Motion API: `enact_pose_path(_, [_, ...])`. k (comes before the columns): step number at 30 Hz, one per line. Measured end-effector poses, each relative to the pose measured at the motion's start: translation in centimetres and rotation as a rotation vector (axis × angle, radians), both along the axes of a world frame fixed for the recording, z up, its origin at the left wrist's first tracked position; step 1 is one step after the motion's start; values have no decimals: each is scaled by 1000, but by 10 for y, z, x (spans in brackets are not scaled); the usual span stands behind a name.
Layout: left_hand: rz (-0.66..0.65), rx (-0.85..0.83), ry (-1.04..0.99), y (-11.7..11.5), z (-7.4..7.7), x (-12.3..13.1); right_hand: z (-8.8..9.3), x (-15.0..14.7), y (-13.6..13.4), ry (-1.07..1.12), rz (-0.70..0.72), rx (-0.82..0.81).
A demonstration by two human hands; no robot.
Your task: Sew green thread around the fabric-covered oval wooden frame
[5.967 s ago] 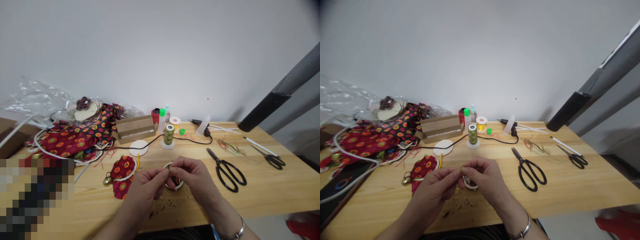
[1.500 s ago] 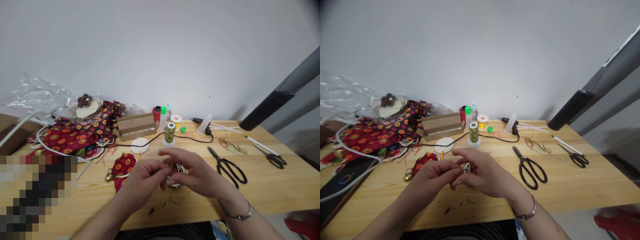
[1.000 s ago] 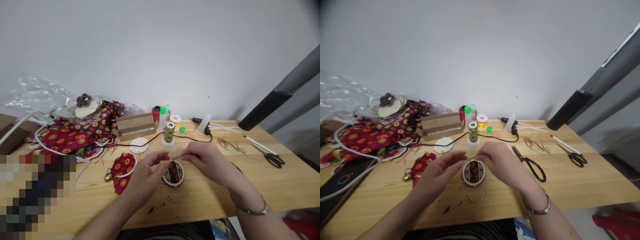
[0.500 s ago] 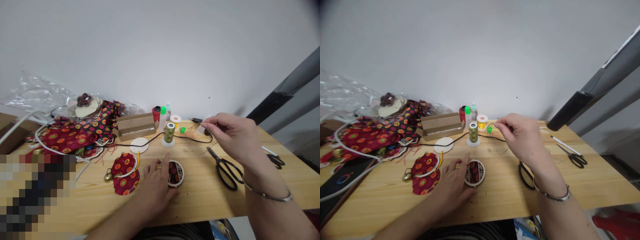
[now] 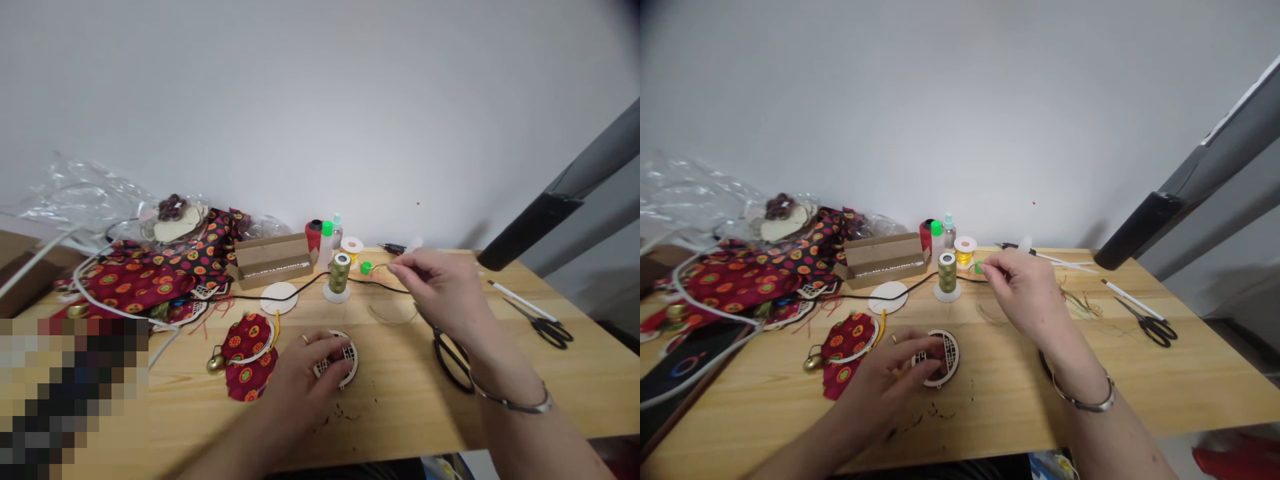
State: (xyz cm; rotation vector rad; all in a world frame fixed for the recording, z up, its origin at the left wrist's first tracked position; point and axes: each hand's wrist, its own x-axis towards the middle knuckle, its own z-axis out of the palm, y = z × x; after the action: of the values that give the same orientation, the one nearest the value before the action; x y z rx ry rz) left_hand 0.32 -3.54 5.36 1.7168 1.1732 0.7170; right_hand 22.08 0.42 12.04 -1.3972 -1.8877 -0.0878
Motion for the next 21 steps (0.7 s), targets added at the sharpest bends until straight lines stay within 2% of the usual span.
enact_pose_path(3, [8,-438,-426,0,14,8,-11,-14,-8,15,67,-65])
enact_pose_path(5, [27,-625,-635,0,15,14,-21,-25,-17,8,94,-103])
enact_pose_path(8, [87,-804,-847,-1,8,17,-36,-39,-33,-22,106,-148])
enact_pose_path(11, [125,-915,-955,-4,-3,17,-52,-49,-47,4,130,-180])
enact_pose_path(15, [141,-975,-1035,-9,-14,16,-69,-56,-61,74,152,-180])
enact_pose_path(21, [169,-1017,-1054,-16,-23,17,-82,-61,-72,113,147,-136])
